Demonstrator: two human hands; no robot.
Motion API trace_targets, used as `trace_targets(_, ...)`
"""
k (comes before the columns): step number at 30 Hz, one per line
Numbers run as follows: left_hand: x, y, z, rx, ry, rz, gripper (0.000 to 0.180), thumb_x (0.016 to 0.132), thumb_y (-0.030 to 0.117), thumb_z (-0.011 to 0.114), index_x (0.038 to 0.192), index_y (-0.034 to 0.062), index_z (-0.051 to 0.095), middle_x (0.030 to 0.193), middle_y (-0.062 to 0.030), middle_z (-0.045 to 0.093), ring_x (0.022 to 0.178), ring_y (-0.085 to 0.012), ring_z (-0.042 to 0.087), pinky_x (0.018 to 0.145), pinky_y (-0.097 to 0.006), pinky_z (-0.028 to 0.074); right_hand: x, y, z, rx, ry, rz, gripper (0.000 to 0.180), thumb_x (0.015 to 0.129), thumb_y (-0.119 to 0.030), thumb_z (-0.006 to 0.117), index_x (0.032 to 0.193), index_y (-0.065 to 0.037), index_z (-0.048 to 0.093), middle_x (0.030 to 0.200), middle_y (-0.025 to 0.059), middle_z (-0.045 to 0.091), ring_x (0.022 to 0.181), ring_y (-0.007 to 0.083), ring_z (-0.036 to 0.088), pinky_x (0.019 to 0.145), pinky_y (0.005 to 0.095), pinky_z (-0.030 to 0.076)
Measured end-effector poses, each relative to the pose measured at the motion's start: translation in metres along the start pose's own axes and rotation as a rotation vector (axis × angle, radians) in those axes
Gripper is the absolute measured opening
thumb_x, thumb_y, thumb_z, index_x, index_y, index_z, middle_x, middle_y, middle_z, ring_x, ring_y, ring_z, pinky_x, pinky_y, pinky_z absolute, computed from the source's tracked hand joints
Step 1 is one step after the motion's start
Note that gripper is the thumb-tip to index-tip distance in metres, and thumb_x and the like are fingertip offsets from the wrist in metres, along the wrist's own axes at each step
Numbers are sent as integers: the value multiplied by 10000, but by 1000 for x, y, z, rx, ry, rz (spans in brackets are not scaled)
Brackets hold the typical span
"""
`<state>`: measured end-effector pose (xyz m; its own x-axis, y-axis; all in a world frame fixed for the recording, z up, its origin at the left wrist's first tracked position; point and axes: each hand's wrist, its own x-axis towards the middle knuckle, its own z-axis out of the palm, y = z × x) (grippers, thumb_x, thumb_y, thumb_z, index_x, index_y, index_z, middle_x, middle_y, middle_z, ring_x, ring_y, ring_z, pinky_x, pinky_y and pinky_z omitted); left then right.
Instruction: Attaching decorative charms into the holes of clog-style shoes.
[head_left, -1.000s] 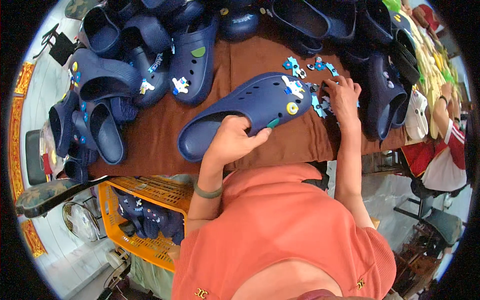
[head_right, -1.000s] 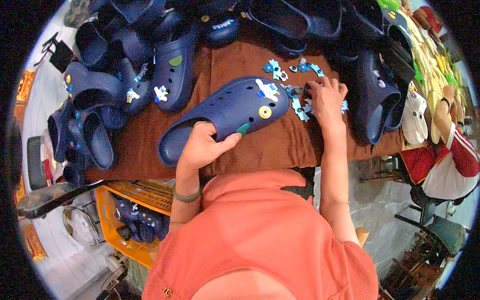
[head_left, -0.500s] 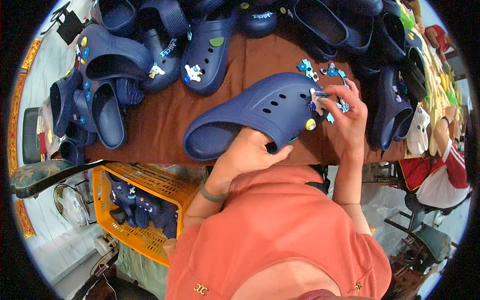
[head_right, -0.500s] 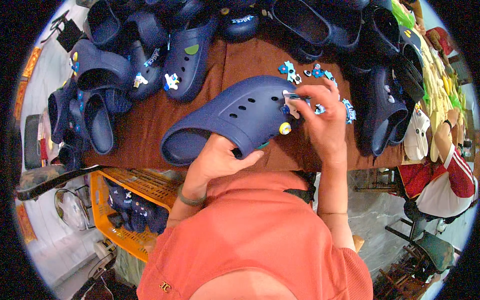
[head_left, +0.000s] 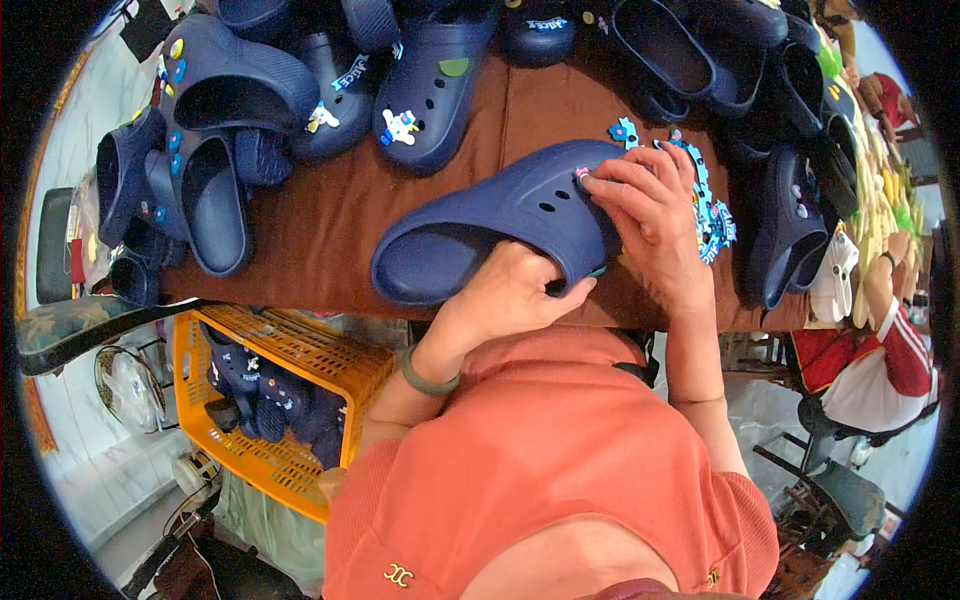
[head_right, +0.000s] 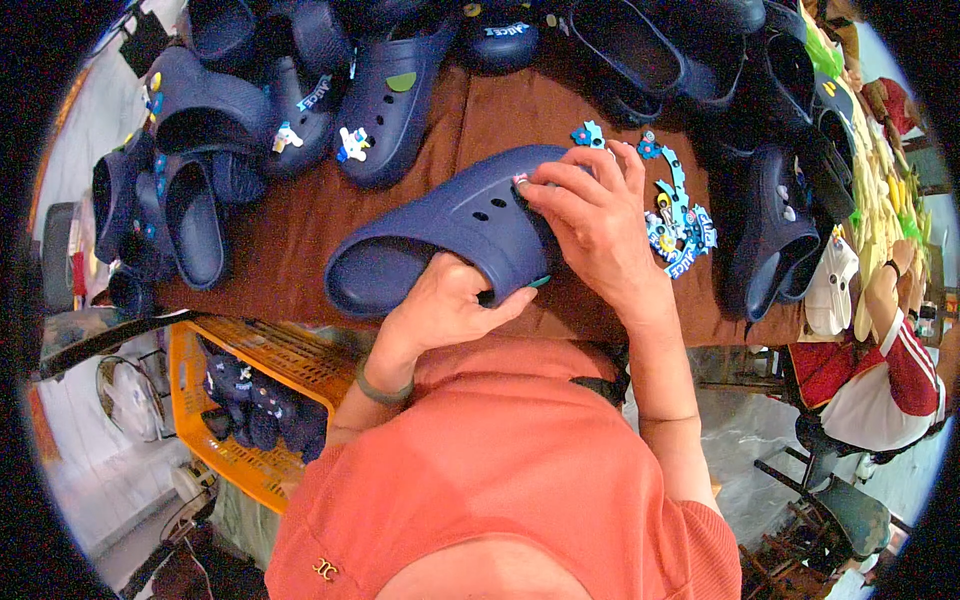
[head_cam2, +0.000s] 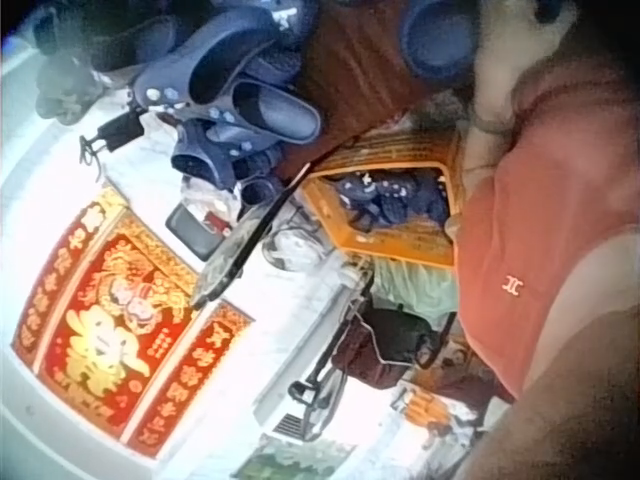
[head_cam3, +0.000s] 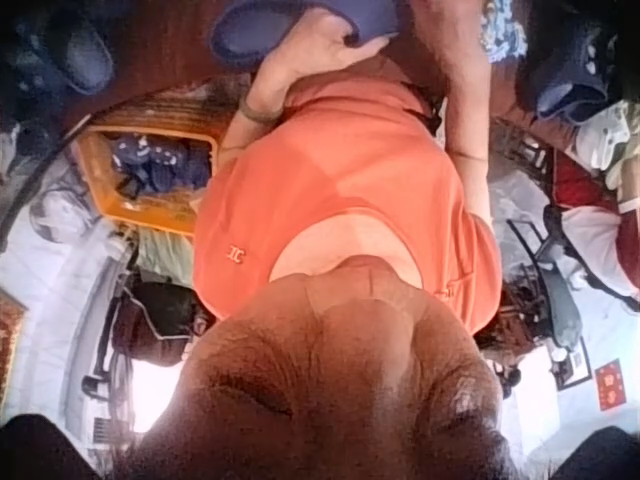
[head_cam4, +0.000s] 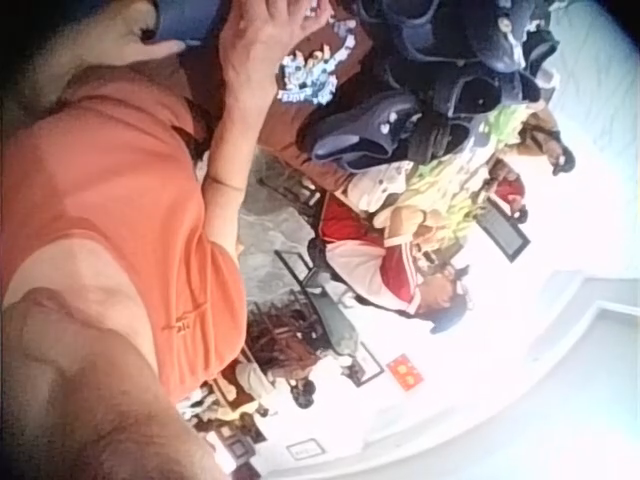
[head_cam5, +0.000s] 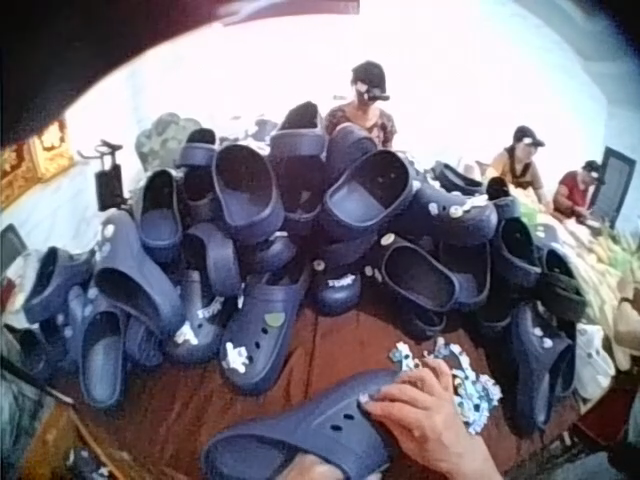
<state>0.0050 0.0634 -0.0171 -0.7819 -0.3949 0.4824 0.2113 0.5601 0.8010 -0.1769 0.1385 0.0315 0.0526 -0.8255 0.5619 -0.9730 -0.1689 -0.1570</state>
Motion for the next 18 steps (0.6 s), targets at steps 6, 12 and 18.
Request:
trace_targets(6,-2,-4,1,34,6,10,197,784,157,721,742,-22,650,766,-196,650,719,-391,625,667,-446,502,4,-4,1,0,-80,1,226,754,-89,728,974,-139,713,1038,-11,670,1041,219,568,1057,490,278)
trace_targets(12,3,-4,1,44,13,23,237,790,167,723,684,-20,624,697,-197,626,648,-388,617,597,-439,490,4,1,6,-5,-88,-12,207,758,-74,708,958,-126,713,978,-7,673,983,206,578,1052,500,277)
trace_targets(18,5,-2,-3,60,-46,-104,261,812,192,726,678,-6,622,618,-188,601,561,-385,594,533,-429,469,4,0,20,-14,-56,-9,195,795,-70,668,982,-122,684,912,5,629,952,206,564,1077,489,263)
